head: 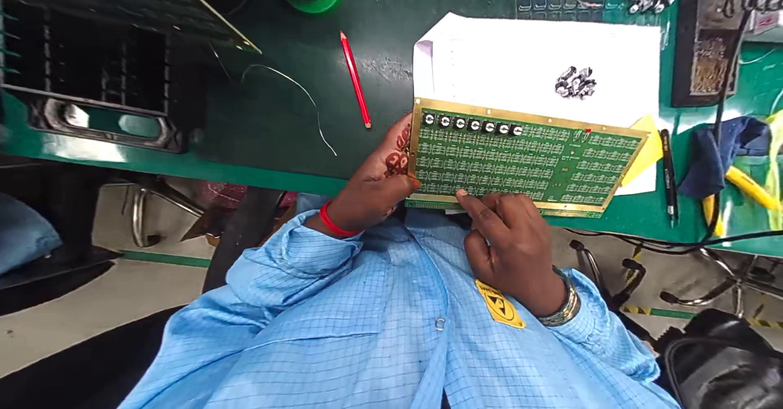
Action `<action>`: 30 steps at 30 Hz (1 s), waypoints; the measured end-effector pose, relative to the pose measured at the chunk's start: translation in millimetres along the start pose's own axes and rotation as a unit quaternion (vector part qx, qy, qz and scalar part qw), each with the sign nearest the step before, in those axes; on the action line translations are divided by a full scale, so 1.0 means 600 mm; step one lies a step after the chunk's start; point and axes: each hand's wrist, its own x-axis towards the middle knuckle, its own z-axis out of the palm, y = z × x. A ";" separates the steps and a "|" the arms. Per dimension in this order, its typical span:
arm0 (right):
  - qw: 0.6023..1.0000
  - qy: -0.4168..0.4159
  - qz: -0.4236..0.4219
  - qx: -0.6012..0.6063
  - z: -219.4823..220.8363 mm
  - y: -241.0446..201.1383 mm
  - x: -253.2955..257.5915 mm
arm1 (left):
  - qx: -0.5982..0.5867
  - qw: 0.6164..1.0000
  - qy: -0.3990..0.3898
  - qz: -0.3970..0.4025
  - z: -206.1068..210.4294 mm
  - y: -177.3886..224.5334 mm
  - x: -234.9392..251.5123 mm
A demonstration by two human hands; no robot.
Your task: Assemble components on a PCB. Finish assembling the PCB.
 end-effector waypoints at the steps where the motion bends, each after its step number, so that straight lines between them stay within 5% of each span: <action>1: 1.000 0.000 0.002 0.000 0.000 0.000 0.000 | 0.000 1.000 0.000 -0.002 0.000 0.000 0.000; 30: 0.998 0.035 0.041 -0.009 -0.007 0.014 -0.008 | -0.011 1.000 0.000 0.009 -0.001 -0.002 0.001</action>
